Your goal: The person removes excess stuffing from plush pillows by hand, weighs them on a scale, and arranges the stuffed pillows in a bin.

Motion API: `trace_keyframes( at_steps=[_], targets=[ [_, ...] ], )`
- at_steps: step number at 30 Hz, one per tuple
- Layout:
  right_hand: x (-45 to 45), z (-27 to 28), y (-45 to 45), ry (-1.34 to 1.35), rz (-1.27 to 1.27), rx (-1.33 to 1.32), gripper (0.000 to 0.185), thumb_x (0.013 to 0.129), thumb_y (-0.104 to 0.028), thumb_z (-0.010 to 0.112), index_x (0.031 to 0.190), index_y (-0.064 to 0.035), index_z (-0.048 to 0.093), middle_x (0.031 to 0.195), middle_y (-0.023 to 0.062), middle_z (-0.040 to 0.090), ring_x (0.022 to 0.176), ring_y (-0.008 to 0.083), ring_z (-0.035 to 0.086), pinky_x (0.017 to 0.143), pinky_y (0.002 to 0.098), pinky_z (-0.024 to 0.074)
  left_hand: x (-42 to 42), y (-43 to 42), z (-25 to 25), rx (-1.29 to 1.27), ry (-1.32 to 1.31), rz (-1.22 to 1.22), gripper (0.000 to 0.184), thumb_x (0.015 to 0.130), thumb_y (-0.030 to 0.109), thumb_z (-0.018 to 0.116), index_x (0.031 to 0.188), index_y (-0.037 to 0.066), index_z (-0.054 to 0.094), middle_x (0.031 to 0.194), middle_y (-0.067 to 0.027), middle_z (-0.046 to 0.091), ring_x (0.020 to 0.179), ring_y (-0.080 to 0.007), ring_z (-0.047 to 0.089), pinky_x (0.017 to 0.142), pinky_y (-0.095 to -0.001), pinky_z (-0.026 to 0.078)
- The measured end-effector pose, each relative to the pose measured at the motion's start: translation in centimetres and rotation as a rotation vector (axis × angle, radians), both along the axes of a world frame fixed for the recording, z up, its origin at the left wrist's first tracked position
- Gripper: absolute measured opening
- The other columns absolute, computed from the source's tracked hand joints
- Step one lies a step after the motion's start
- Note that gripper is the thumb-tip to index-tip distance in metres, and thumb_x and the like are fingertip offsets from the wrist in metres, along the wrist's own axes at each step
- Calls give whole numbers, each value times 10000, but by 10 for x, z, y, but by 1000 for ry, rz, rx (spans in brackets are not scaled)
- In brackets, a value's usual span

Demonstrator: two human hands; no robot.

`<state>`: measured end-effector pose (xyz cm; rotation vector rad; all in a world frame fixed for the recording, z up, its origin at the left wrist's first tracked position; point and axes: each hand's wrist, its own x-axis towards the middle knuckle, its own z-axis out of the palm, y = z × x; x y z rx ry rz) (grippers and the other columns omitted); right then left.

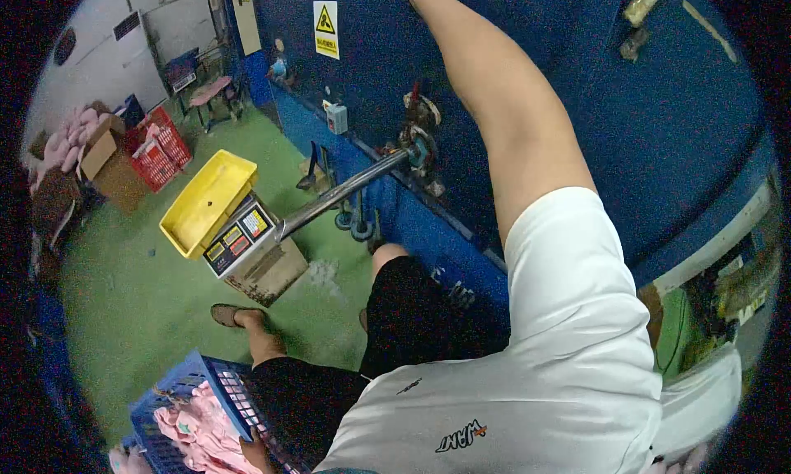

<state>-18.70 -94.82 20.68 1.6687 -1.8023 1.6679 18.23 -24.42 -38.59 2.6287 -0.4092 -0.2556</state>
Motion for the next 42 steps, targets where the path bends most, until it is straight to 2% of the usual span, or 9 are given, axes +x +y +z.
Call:
trace_keyframes(
  at_steps=[6, 10, 11, 17, 20, 21, 24, 30, 42],
  targets=[
    [-19, 2, 2, -74, 374, 12, 674, 791, -509, 736, 1147, 13, 500, 1032, 248, 695, 926, 419, 691, 840, 497, 540, -9, -6, 27, 24, 85, 48, 656, 941, 515, 638, 1217, -78, 593, 1071, -260, 665, 978, -406, 646, 916, -413, 516],
    [1, -1, -10, -20, -23, -19, 677, 798, -498, 735, 1162, 20, 494, 1033, 256, 689, 929, 419, 692, 840, 504, 539, 11, 9, -7, -225, -379, -18, 537, 969, 372, 640, 1270, -68, 575, 1211, -240, 634, 1081, -391, 622, 994, -401, 479],
    [6, -1, 0, -16, -35, -28, 675, 801, -489, 737, 1165, 26, 496, 1028, 261, 686, 927, 422, 690, 833, 494, 543, 7, -3, 13, -278, -350, -1, 534, 979, 349, 625, 1304, -69, 558, 1259, -250, 609, 1193, -380, 564, 1059, -394, 428],
    [-21, -39, 16, -90, 376, -406, 624, 853, -461, 704, 1162, 55, 538, 1007, 258, 679, 902, 407, 682, 794, 421, 554, -25, -143, 218, -817, -252, -167, 441, 952, 91, 615, 1372, -13, 534, 1334, -193, 613, 1241, -297, 586, 1068, -377, 462],
    [-34, -57, 77, -131, 662, -487, 624, 858, -466, 693, 1168, 52, 537, 1015, 256, 677, 908, 404, 681, 801, 421, 552, -42, -192, 332, -1250, -375, -682, 461, 1029, 222, 517, 1437, 11, 474, 1383, -227, 573, 1283, -347, 567, 1090, -461, 466],
    [-37, -64, 101, -149, 780, -500, 624, 860, -468, 689, 1170, 51, 537, 1018, 255, 676, 910, 403, 681, 803, 422, 551, -54, -205, 381, -1391, -250, -1011, 477, 1041, 227, 464, 1468, 15, 437, 1449, -251, 498, 1326, -392, 511, 1120, -521, 406],
    [-45, -81, 176, -172, 1138, -516, 624, 865, -473, 678, 1177, 48, 536, 1027, 253, 674, 917, 401, 680, 809, 422, 549, -83, -222, 448, -1467, -224, -1498, 482, 1040, 233, 467, 1470, 18, 434, 1452, -250, 495, 1327, -392, 511, 1119, -520, 408],
    [-51, -97, 251, -179, 1480, -493, 624, 875, -483, 656, 1190, 42, 534, 1044, 249, 671, 929, 395, 678, 821, 424, 545, -119, -262, 451, -1514, -301, -1648, 494, 1037, 246, 472, 1475, 24, 427, 1458, -249, 490, 1330, -391, 509, 1116, -519, 411],
    [-55, -94, 276, -224, 1632, -524, 627, 895, -503, 610, 1216, 30, 531, 1079, 241, 663, 955, 383, 674, 846, 427, 537, -124, -290, 494, -1663, -534, -1647, 518, 1031, 272, 484, 1485, 35, 413, 1469, -245, 479, 1334, -390, 505, 1111, -517, 416]
  ],
)
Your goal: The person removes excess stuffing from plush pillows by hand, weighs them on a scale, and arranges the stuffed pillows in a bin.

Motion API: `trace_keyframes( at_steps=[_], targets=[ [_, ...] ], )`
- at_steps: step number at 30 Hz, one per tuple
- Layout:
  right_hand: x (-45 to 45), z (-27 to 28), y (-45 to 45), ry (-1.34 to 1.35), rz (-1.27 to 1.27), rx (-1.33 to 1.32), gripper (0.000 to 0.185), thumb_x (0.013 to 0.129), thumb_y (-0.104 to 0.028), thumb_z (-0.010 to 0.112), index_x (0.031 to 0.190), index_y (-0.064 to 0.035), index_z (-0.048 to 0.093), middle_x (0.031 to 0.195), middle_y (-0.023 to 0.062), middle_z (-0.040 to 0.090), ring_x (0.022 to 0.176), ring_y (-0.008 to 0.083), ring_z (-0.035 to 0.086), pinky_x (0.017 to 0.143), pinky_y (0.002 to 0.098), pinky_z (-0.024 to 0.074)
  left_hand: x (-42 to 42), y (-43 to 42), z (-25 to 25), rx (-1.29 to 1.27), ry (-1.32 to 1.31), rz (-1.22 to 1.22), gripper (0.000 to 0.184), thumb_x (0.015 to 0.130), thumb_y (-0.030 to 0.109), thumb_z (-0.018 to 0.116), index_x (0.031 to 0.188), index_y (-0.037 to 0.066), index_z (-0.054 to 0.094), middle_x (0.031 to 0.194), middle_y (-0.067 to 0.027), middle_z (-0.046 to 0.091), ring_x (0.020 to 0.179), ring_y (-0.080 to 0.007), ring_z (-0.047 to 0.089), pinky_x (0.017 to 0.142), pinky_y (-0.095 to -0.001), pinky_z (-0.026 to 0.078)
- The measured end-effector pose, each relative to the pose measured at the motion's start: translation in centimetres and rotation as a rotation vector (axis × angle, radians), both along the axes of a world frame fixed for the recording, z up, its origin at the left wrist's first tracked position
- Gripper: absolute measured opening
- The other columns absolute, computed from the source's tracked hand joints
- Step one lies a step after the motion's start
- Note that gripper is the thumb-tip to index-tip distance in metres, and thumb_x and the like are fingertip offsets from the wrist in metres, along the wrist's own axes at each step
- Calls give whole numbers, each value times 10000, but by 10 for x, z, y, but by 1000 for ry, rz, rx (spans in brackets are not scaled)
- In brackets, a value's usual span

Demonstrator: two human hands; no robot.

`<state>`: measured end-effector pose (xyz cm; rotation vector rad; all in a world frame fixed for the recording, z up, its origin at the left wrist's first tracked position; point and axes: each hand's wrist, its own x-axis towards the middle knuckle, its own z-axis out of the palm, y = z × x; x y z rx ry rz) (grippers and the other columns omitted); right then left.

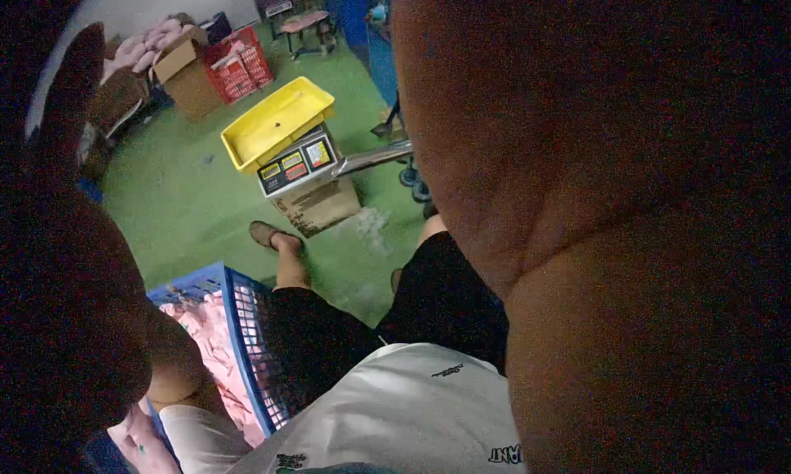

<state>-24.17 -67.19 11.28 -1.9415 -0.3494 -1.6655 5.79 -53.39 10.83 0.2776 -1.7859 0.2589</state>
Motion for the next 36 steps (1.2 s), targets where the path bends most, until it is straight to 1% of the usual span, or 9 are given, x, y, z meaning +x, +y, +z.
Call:
trace_keyframes(
  at_steps=[4, 12, 16, 24, 30, 36],
  targets=[
    [1, 5, 0, -20, 42, -3, 629, 901, -510, 595, 1225, 26, 529, 1091, 238, 660, 963, 379, 673, 854, 427, 534, 11, 8, 16, -55, 40, 64, 526, 1028, 281, 488, 1489, 39, 409, 1472, -244, 475, 1336, -390, 504, 1109, -516, 418],
    [4, 51, -14, -47, 132, -75, 633, 915, -524, 565, 1242, 17, 527, 1114, 233, 655, 980, 372, 670, 871, 429, 529, 15, 25, 40, -155, 86, 125, 542, 1024, 298, 495, 1495, 47, 400, 1479, -242, 468, 1339, -390, 502, 1106, -515, 421],
    [0, 60, -16, -47, 146, -94, 636, 921, -530, 550, 1251, 13, 526, 1125, 230, 653, 989, 368, 669, 879, 430, 526, 12, 24, 42, -159, 93, 143, 551, 1022, 306, 499, 1499, 51, 395, 1483, -240, 464, 1340, -389, 501, 1104, -514, 423],
    [-4, 24, -16, -16, 146, -52, 642, 935, -544, 520, 1268, 5, 523, 1149, 225, 648, 1006, 360, 666, 896, 432, 521, 10, 17, 0, -101, 68, 189, 568, 1018, 324, 507, 1506, 59, 386, 1490, -238, 457, 1343, -389, 499, 1100, -512, 427],
    [13, 4, -16, -7, 202, 0, 648, 945, -554, 498, 1281, -1, 521, 1166, 221, 644, 1019, 354, 664, 908, 433, 517, 10, 35, 8, -103, 62, 254, 581, 1015, 336, 513, 1511, 65, 379, 1496, -236, 452, 1345, -388, 497, 1098, -511, 430],
    [38, -17, -15, -29, 289, 14, 654, 955, -564, 475, 1294, -7, 520, 1183, 217, 640, 1031, 348, 662, 920, 435, 513, 26, 54, 3, -137, 55, 347, 594, 1012, 349, 518, 1516, 71, 373, 1501, -235, 446, 1348, -388, 495, 1095, -510, 432]
  ],
)
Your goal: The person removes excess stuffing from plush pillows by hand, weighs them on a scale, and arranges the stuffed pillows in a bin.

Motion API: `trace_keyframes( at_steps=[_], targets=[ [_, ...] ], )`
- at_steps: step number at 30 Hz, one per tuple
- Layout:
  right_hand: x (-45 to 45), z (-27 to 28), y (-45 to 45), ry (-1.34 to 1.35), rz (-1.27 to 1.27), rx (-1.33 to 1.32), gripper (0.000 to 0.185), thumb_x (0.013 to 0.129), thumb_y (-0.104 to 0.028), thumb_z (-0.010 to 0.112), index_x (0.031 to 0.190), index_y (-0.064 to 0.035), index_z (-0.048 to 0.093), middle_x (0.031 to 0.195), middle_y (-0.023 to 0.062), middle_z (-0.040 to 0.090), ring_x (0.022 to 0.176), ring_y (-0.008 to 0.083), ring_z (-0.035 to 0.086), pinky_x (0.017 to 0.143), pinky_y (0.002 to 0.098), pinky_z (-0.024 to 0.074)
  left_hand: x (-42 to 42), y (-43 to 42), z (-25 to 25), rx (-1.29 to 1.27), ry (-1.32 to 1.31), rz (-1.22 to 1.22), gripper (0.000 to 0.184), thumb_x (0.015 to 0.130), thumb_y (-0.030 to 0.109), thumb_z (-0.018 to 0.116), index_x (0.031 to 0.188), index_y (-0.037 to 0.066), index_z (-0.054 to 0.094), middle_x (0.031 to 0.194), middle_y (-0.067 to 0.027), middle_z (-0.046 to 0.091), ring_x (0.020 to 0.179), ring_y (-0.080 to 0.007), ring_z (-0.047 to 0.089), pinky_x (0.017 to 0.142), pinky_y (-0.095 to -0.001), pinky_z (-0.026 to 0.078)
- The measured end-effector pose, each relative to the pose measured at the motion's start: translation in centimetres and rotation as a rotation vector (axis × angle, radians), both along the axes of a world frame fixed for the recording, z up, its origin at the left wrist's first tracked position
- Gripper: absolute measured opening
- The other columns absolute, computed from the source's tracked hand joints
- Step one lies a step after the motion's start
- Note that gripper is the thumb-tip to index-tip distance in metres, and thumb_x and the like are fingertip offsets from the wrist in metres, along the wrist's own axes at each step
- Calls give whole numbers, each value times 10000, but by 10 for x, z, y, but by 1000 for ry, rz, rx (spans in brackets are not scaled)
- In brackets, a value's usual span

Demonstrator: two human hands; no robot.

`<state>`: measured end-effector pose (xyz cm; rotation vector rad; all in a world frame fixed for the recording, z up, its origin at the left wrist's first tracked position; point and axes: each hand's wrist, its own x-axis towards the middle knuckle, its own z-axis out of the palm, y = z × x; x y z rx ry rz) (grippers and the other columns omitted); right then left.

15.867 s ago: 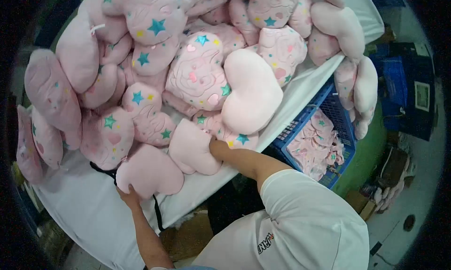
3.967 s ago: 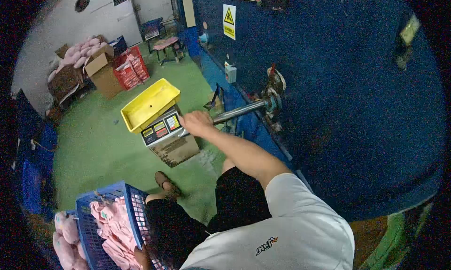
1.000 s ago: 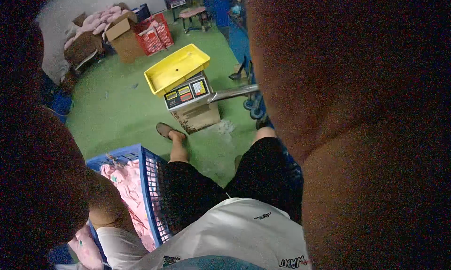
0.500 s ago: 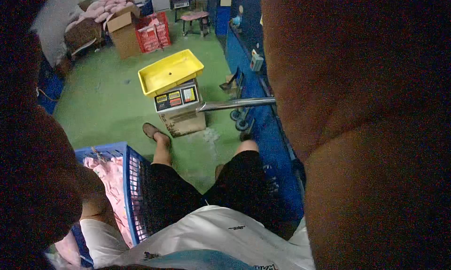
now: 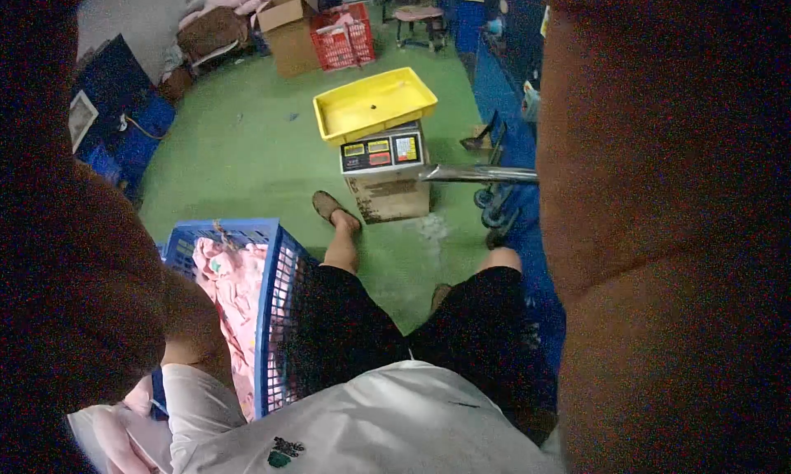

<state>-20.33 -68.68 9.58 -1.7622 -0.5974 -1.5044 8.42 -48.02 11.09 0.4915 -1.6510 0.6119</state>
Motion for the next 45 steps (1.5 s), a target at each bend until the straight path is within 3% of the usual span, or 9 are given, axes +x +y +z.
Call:
trace_keyframes(
  at_steps=[28, 39, 42, 43, 45],
  targets=[
    [33, -22, 4, 58, 96, 40, 690, 1001, -611, 370, 1355, -36, 511, 1264, 198, 623, 1091, 321, 653, 978, 441, 494, 4, -5, -8, 22, 26, 45, 657, 997, 409, 545, 1539, 99, 341, 1527, -226, 421, 1358, -386, 487, 1083, -505, 445],
    [59, -22, -1, 190, 68, 14, 708, 1019, -630, 329, 1379, -48, 508, 1296, 190, 616, 1114, 311, 649, 1001, 444, 486, -13, -10, -52, 126, 111, 139, 683, 991, 433, 556, 1549, 110, 329, 1537, -223, 411, 1362, -385, 484, 1078, -503, 450],
    [90, -51, -14, 364, -76, 35, 713, 1024, -635, 317, 1386, -51, 507, 1305, 188, 614, 1121, 308, 648, 1007, 444, 484, -7, -5, -85, 313, 254, 266, 690, 990, 439, 559, 1551, 112, 325, 1540, -222, 408, 1363, -385, 483, 1077, -503, 452],
    [103, -71, -23, 452, -154, 61, 714, 1026, -637, 314, 1388, -52, 507, 1308, 188, 613, 1123, 307, 648, 1009, 445, 484, -3, 2, -109, 460, 390, 305, 677, 978, 352, 578, 1554, 107, 320, 1534, -214, 418, 1370, -368, 476, 1078, -496, 449],
    [116, -114, -45, 668, -366, 109, 519, 1074, -452, 401, 1267, -22, 618, 1152, 128, 678, 952, 283, 660, 835, 396, 485, 18, 21, -162, 736, 575, 409, 650, 995, 204, 564, 1571, 89, 285, 1550, -201, 398, 1365, -335, 471, 1082, -464, 421]
  ],
)
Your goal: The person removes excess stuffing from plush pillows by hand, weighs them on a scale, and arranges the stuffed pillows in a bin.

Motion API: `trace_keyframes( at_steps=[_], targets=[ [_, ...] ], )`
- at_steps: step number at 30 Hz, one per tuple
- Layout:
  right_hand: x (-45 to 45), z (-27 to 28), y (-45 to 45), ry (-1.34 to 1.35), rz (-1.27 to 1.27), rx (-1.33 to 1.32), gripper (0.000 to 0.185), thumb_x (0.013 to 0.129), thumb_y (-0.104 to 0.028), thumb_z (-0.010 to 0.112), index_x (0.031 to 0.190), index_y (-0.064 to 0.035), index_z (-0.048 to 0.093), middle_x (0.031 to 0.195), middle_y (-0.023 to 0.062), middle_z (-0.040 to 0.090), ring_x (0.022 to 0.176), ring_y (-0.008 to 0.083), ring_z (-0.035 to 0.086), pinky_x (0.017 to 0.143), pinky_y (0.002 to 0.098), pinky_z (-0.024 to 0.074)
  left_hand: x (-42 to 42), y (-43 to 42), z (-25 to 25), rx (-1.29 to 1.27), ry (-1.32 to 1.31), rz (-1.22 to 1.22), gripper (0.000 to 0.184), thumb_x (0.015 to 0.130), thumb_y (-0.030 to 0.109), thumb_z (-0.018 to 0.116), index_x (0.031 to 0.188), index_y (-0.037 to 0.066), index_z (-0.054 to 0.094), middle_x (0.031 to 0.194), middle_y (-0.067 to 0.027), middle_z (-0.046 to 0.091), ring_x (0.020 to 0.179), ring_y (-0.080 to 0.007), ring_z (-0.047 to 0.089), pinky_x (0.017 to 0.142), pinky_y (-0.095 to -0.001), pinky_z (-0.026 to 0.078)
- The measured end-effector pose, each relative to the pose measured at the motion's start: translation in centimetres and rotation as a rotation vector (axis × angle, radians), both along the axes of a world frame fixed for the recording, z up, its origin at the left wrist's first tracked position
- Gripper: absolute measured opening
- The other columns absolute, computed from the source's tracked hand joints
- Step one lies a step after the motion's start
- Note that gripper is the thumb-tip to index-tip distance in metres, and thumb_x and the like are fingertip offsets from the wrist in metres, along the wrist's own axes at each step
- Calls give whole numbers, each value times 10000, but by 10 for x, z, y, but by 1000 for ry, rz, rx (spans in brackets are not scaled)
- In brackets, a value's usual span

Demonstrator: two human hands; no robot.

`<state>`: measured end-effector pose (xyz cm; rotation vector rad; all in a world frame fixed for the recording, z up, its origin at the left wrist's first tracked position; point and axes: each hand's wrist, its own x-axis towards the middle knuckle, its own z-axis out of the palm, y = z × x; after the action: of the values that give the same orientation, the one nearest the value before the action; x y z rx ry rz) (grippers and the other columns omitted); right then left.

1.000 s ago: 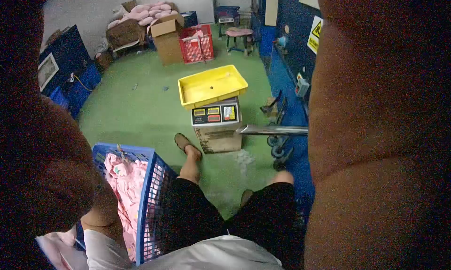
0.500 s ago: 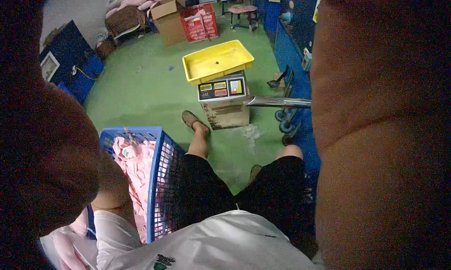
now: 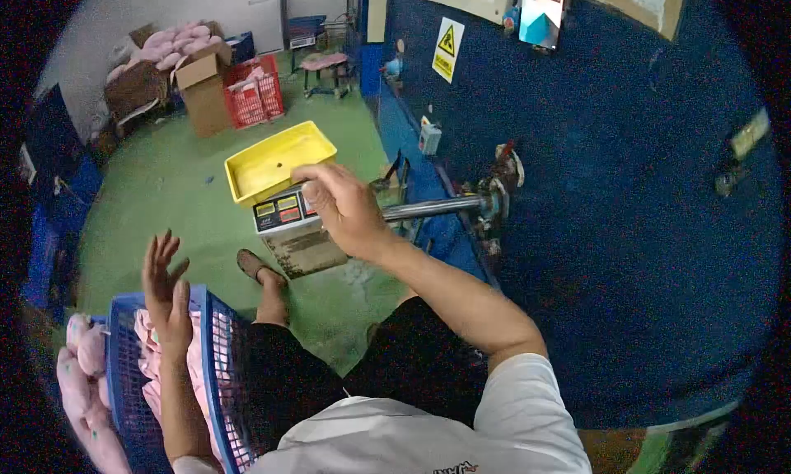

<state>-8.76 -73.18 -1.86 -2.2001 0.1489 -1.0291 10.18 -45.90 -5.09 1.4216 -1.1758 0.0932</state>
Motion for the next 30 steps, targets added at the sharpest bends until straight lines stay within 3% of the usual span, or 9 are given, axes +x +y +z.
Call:
trace_keyframes(
  at_steps=[2, 9, 13, 20, 23, 26, 28, 29, 30],
  targets=[
    [20, -56, -36, -49, -145, -151, 316, 1041, -307, 500, 1090, -27, 638, 960, 142, 675, 778, 295, 618, 718, 412, 485, 34, 30, -66, 198, 134, 141, 665, 961, 118, 594, 1561, 78, 311, 1519, -187, 441, 1357, -339, 478, 1069, -456, 438],
    [23, -142, -99, 523, -421, -278, 406, 1017, -384, 497, 878, -40, 662, 774, 150, 681, 660, 353, 636, 624, 467, 497, 129, 284, -374, 714, 501, 882, 611, 953, 236, 604, 1494, 40, 396, 1338, -249, 548, 1183, -364, 566, 1014, -402, 446],
    [24, -141, -94, 632, -640, -443, 474, 1007, -428, 477, 779, -57, 666, 681, 142, 673, 603, 376, 641, 571, 489, 498, 109, 324, -410, 983, 780, 1077, 494, 943, 218, 607, 1386, 49, 469, 1206, -213, 578, 1049, -333, 577, 919, -387, 467],
    [31, -151, -97, 600, -751, -529, 461, 993, -408, 458, 728, -88, 660, 661, 118, 679, 596, 359, 653, 523, 459, 496, 120, 328, -456, 1039, 912, 952, 299, 925, 187, 612, 1198, 64, 597, 976, -149, 629, 815, -278, 597, 752, -361, 503],
    [34, -142, -86, 729, -765, -811, 322, 977, -306, 451, 809, -97, 629, 689, 114, 678, 534, 350, 600, 488, 489, 444, 121, 359, -477, 919, 937, 894, 228, 918, 174, 615, 1117, 71, 651, 877, -122, 651, 715, -255, 606, 681, -349, 518],
    [35, -148, -95, 902, -749, -731, 190, 971, -262, 483, 890, -110, 562, 679, 115, 600, 543, 353, 586, 501, 491, 438, 113, 373, -470, 699, 987, 920, 176, 910, 161, 617, 1037, 77, 706, 778, -95, 673, 614, -231, 614, 609, -338, 534],
    [26, -163, -113, 830, -748, -879, 242, 1007, -325, 443, 1019, -115, 561, 815, 127, 677, 655, 373, 629, 582, 496, 467, 117, 339, -413, 429, 825, 1104, 209, 917, 156, 611, 1069, 40, 696, 890, -100, 685, 768, -223, 624, 741, -315, 514],
    [31, -164, -119, 917, -771, -717, 336, 1043, -361, 389, 1048, -114, 616, 908, 112, 725, 681, 373, 643, 605, 498, 465, 117, 335, -383, 268, 785, 1159, 227, 920, 153, 608, 1085, 21, 692, 946, -103, 691, 845, -219, 628, 807, -304, 504],
    [20, -183, -145, 706, -658, -734, 370, 1067, -358, 408, 1148, -93, 652, 940, 124, 735, 736, 311, 674, 613, 421, 495, 119, 326, -350, 109, 744, 1168, 246, 923, 151, 605, 1101, 2, 687, 1002, -105, 697, 922, -215, 633, 872, -292, 494]
  ],
)
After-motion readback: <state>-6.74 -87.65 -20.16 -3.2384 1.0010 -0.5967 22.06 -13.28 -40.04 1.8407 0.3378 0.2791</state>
